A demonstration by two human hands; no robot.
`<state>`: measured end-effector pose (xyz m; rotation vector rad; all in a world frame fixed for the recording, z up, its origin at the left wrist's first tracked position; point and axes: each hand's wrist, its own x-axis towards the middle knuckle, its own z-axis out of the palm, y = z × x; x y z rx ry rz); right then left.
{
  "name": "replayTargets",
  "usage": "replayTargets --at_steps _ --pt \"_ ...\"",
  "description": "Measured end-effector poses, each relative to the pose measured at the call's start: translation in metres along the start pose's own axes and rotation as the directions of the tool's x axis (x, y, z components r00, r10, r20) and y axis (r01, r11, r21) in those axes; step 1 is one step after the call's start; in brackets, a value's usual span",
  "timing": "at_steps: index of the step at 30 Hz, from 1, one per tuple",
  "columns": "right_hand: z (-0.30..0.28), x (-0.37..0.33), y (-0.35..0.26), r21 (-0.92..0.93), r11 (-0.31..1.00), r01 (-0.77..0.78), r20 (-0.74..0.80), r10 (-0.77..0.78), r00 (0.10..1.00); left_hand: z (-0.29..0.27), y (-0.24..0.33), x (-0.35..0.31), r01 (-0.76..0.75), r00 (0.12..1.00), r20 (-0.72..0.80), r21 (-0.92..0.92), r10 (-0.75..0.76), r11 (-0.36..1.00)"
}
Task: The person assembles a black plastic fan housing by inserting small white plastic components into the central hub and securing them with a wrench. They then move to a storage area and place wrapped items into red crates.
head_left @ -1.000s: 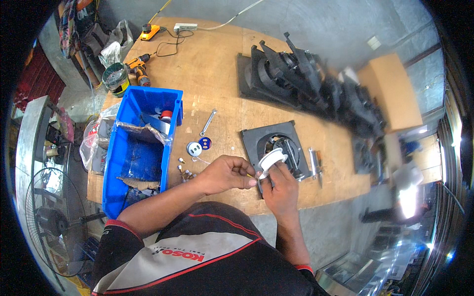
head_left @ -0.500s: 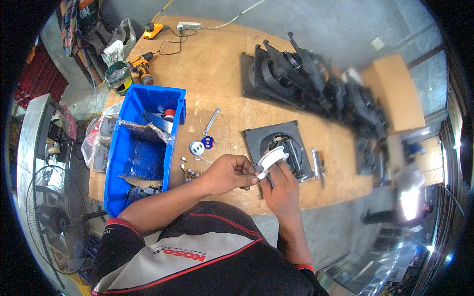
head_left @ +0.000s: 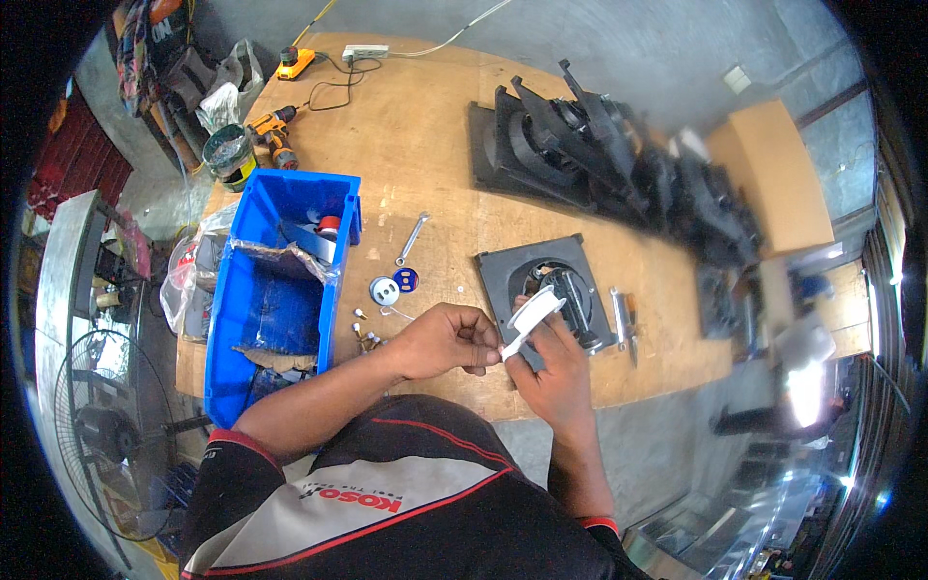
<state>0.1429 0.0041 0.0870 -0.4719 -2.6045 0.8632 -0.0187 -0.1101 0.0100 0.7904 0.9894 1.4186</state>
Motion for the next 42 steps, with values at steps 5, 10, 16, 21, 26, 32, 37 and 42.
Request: replayTargets --at_steps 5,10,16,21,26,32,37,42 --pt "0.000 0.001 0.004 -0.083 0.995 0.062 -0.014 -0.063 0.998 0.001 0.007 -0.002 0.073 0.997 0.013 -0.092 -0.072 0.993" --pt "0.004 0.004 0.005 -0.242 0.937 0.251 -0.042 -0.269 0.962 0.001 0.005 -0.002 0.047 0.999 -0.002 0.012 -0.047 0.999" --pt "0.000 0.011 0.000 -0.301 0.893 0.334 0.064 -0.330 0.942 0.001 0.008 0.000 0.119 0.993 -0.036 0.108 -0.116 0.987" --pt "-0.001 0.013 -0.004 -0.356 0.869 0.345 0.167 -0.304 0.938 0.004 0.009 -0.001 0.111 0.989 -0.109 0.148 -0.096 0.983" --pt "0.000 0.014 0.000 -0.367 0.878 0.307 0.232 -0.233 0.944 0.003 0.010 0.000 0.044 0.996 -0.086 0.101 -0.035 0.994" --pt "-0.004 0.016 0.000 -0.310 0.911 0.272 0.182 -0.223 0.958 -0.002 0.005 -0.001 0.005 1.000 -0.018 0.108 -0.003 0.994" --pt "-0.008 0.016 0.002 -0.324 0.909 0.263 0.150 -0.225 0.963 0.006 0.008 -0.005 -0.027 0.996 -0.079 0.125 0.037 0.992" --pt "-0.009 0.014 0.004 -0.304 0.918 0.253 0.127 -0.224 0.966 0.008 0.006 -0.007 -0.103 0.989 -0.093 0.120 0.114 0.987"
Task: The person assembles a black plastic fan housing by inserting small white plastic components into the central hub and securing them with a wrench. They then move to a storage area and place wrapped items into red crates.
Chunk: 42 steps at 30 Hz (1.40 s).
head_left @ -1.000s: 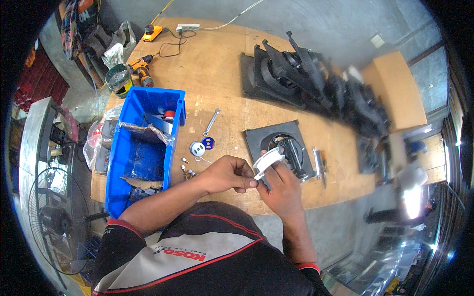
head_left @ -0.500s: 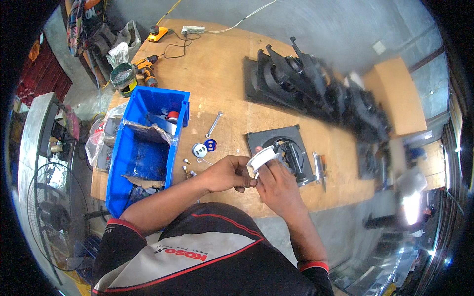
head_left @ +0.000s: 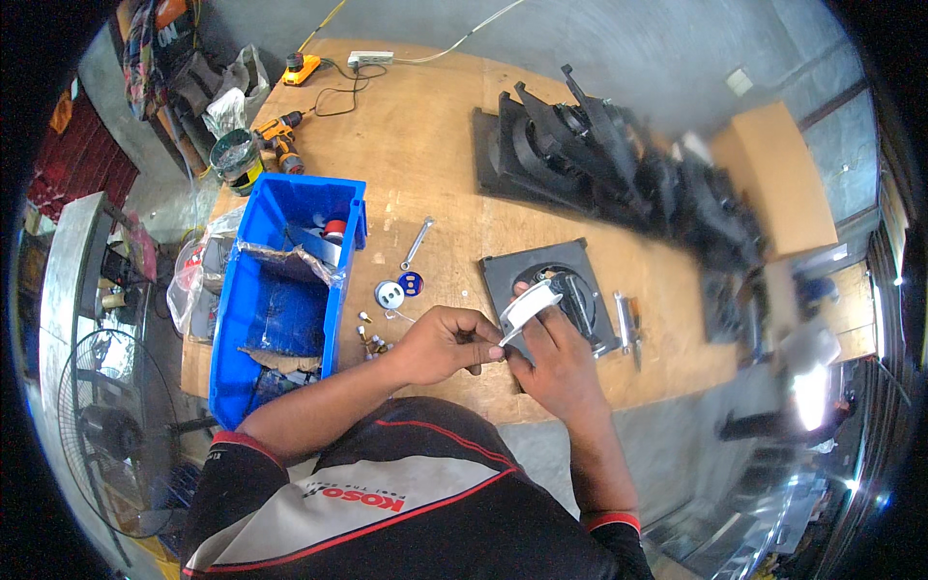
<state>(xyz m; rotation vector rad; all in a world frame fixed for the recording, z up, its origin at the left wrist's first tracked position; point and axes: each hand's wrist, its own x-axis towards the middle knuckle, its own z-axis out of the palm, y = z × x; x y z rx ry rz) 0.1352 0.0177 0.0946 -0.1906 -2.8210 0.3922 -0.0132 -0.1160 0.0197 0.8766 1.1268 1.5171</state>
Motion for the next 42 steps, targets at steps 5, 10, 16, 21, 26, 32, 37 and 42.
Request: replayTargets --at_steps 5,10,16,21,26,32,37,42 --pt "0.000 -0.007 0.006 0.050 0.996 0.071 -0.076 -0.068 0.995 -0.009 -0.002 0.002 0.065 0.993 0.099 -0.070 -0.058 0.995" --pt "-0.001 -0.005 0.007 0.055 0.985 0.163 -0.154 -0.153 0.976 -0.011 -0.001 0.004 0.114 0.982 0.169 -0.150 -0.088 0.982" --pt "0.005 -0.008 0.008 0.059 0.990 0.127 -0.227 -0.111 0.968 -0.010 0.002 0.003 0.137 0.973 0.208 -0.181 -0.098 0.974" --pt "0.002 -0.008 0.007 0.073 0.987 0.144 -0.241 -0.122 0.963 -0.010 0.003 0.003 0.160 0.979 0.155 -0.166 -0.135 0.973" --pt "0.002 -0.008 0.011 0.092 0.977 0.192 -0.197 -0.172 0.965 -0.012 -0.005 0.004 0.191 0.977 0.128 -0.181 -0.170 0.965" --pt "-0.008 -0.005 0.006 0.098 0.973 0.210 -0.105 -0.200 0.974 -0.014 -0.005 0.003 0.213 0.974 0.119 -0.169 -0.195 0.962" --pt "-0.004 -0.009 0.010 0.128 0.965 0.228 -0.072 -0.221 0.973 -0.014 -0.006 0.005 0.231 0.968 0.144 -0.174 -0.207 0.957" --pt "-0.005 -0.009 0.012 0.134 0.967 0.217 -0.045 -0.213 0.976 -0.014 0.000 0.005 0.204 0.963 0.202 -0.120 -0.177 0.972"
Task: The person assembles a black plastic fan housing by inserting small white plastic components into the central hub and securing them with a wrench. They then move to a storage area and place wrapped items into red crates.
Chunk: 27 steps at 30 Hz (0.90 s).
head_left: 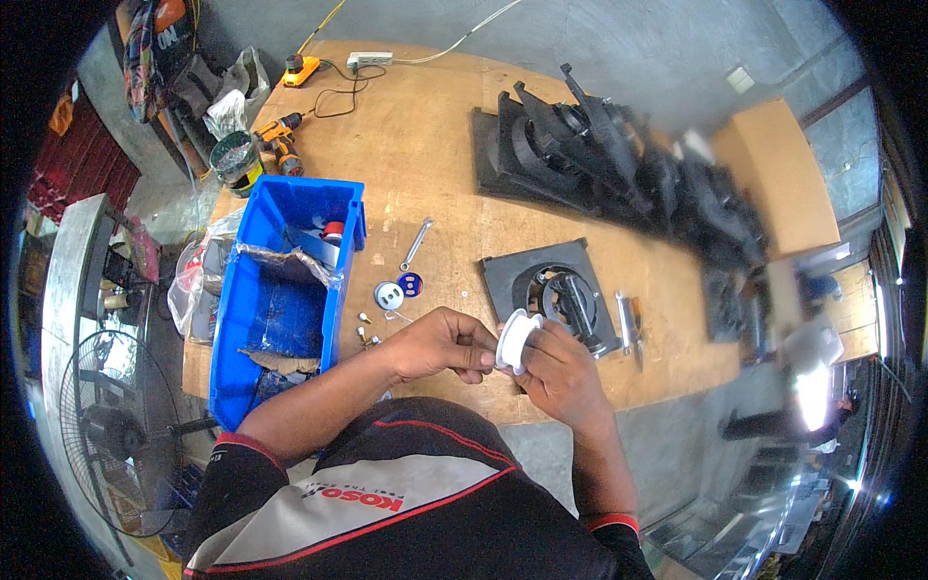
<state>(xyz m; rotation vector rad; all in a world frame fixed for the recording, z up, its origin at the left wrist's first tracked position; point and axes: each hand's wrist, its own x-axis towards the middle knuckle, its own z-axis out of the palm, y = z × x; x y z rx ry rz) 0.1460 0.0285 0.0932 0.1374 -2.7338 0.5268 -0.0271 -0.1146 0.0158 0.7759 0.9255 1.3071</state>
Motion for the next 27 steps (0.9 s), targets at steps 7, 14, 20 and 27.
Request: replayTargets --at_steps 7,14,20,27 --pt "0.000 0.000 0.002 -0.017 1.000 0.018 0.003 -0.018 1.000 0.001 0.000 0.002 0.005 1.000 0.016 0.041 -0.005 0.999" --pt "0.000 0.002 0.004 -0.025 1.000 -0.012 -0.004 0.012 1.000 0.002 -0.006 0.000 -0.081 0.997 0.016 0.025 0.081 0.996" --pt "0.009 0.001 0.003 0.003 0.985 -0.172 -0.060 0.172 0.983 0.007 -0.006 -0.001 -0.205 0.973 -0.103 0.018 0.206 0.979" --pt "0.034 -0.007 -0.010 0.421 0.808 -0.412 -0.048 0.474 0.879 0.010 -0.004 -0.005 -0.227 0.936 -0.229 0.188 0.267 0.956"
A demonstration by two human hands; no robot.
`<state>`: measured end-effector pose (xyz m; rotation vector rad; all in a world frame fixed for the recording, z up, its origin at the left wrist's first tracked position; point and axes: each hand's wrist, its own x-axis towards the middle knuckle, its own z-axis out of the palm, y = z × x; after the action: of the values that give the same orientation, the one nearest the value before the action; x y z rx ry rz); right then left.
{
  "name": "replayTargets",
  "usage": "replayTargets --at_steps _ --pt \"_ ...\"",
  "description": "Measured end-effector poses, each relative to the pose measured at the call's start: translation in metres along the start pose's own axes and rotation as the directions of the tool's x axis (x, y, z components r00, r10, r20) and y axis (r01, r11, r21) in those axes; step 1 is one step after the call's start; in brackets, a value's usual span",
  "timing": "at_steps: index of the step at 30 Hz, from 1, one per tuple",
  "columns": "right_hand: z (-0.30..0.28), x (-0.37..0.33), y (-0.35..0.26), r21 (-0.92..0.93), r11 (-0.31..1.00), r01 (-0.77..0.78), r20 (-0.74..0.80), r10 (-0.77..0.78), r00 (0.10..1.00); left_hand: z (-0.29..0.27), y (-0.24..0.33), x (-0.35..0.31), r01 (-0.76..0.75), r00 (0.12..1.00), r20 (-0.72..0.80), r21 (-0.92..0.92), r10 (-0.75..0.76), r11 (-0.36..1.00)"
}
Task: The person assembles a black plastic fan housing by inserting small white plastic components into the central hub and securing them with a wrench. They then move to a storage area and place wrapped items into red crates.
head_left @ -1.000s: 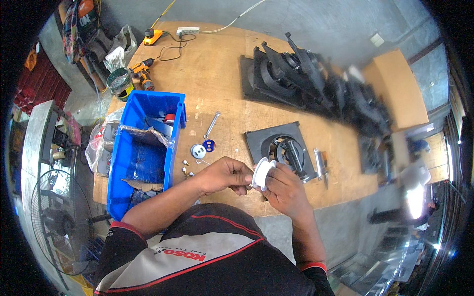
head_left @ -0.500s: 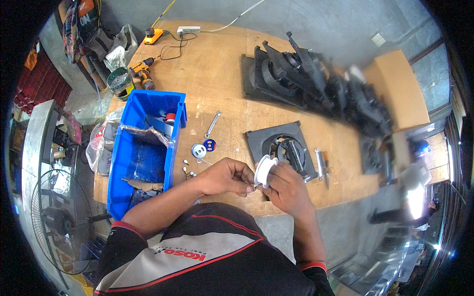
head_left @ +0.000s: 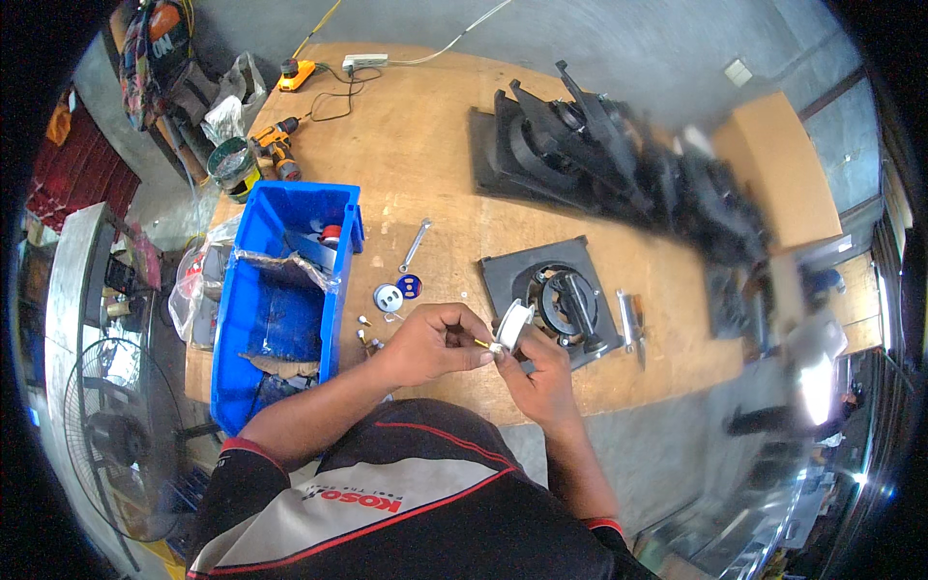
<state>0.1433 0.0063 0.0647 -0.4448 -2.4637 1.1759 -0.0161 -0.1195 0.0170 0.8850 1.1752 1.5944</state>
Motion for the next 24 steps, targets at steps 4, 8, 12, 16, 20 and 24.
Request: replayTargets --at_steps 4,8,12,16,20,24 --pt "0.008 -0.002 -0.005 0.098 0.991 -0.087 -0.061 0.093 0.994 0.002 -0.012 0.001 -0.138 0.989 -0.054 0.014 0.139 0.990" --pt "0.014 -0.001 -0.001 0.111 0.993 0.024 -0.170 -0.005 0.985 0.000 -0.019 0.004 -0.195 0.981 -0.040 -0.090 0.192 0.977" --pt "0.010 -0.002 -0.004 0.050 0.997 -0.052 -0.108 0.057 0.992 -0.003 -0.021 0.007 -0.146 0.989 -0.054 -0.278 0.136 0.949" --pt "0.013 0.002 0.003 -0.099 0.994 -0.047 -0.134 0.034 0.990 -0.005 -0.023 0.008 -0.093 0.990 -0.128 -0.310 0.056 0.946" --pt "0.025 0.002 0.017 -0.267 0.962 0.059 -0.231 -0.124 0.965 0.000 -0.019 0.010 -0.068 0.985 -0.169 -0.293 0.018 0.954" --pt "0.028 0.000 0.017 -0.203 0.979 0.028 -0.142 -0.058 0.988 -0.005 -0.027 0.013 -0.093 0.979 -0.200 -0.253 0.042 0.963"
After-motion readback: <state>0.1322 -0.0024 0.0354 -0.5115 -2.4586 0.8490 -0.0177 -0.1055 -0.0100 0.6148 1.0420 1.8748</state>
